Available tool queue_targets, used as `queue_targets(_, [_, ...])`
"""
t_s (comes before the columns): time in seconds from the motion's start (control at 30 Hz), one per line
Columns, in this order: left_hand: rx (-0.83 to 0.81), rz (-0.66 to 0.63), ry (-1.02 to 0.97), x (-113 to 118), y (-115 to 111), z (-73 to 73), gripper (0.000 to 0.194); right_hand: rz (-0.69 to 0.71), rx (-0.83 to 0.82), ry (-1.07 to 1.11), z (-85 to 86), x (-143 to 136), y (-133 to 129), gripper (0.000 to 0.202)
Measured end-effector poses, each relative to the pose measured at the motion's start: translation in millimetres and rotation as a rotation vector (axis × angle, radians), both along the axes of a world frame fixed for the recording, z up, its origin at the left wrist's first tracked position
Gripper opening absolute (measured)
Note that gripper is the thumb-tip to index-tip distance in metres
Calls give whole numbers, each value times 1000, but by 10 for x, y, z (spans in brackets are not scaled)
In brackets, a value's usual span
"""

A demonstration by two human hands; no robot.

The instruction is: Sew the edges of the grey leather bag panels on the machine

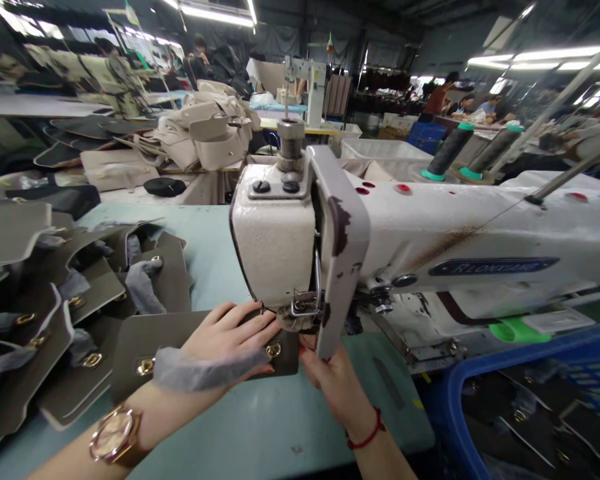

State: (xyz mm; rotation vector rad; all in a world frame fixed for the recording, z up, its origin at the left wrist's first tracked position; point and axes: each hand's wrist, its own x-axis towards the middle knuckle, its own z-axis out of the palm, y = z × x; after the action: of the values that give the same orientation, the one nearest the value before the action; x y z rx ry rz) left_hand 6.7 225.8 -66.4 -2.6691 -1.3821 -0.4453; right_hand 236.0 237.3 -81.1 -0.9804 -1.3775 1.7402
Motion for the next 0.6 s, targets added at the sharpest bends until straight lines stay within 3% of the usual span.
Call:
queue_targets(0.07, [-1, 3, 53, 18, -5, 23, 52, -31, -61, 33, -75, -13, -20, 26])
queue_targets(0.17, [21, 10, 79, 55, -24, 51, 54, -120, 20, -29, -132, -68, -57, 33])
queue_targets(0.3, [-7, 31, 68, 99, -35, 61, 52, -157, 158, -118, -119, -120, -85, 26])
queue_targets(0.6, [-54, 35, 137, 109, -17, 82, 46, -215, 156, -203, -148, -129, -95, 34])
